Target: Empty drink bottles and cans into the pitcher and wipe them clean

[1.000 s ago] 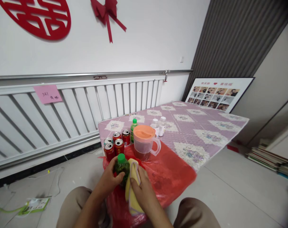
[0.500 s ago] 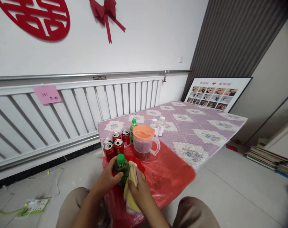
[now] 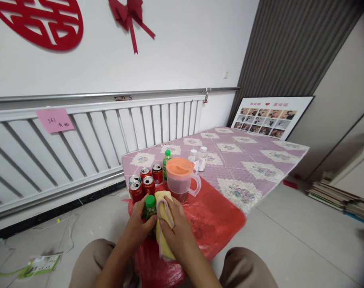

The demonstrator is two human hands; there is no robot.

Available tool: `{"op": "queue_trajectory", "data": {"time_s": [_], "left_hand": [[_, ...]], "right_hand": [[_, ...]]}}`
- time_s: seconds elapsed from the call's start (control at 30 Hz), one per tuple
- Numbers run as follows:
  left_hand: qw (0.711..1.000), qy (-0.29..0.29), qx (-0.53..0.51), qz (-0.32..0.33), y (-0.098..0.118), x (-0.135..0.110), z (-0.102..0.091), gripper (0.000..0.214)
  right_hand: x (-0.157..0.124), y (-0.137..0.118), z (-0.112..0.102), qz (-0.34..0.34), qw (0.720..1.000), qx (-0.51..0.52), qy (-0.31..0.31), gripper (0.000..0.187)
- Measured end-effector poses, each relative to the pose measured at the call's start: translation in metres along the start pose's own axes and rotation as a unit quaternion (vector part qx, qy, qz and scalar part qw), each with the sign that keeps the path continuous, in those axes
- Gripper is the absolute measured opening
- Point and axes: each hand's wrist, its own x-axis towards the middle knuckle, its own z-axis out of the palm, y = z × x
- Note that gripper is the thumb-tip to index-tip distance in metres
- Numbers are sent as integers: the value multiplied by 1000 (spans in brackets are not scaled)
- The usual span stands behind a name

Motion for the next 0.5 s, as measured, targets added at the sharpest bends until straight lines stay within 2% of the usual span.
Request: {"op": "queue_trajectory", "data": {"time_s": [0.17, 0.33, 0.5], "left_hand": [[995, -28, -86, -41, 4, 1, -6, 67], [988, -70, -138, -17, 0, 3, -12, 48], [983, -113, -144, -19, 1, 3, -15, 49]], "right_hand": [[-5, 20, 9, 54, 998, -8, -32, 56], [-15, 41, 16, 91, 993, -11, -69, 51], [-7, 23, 3, 54, 998, -3, -37, 53]]}}
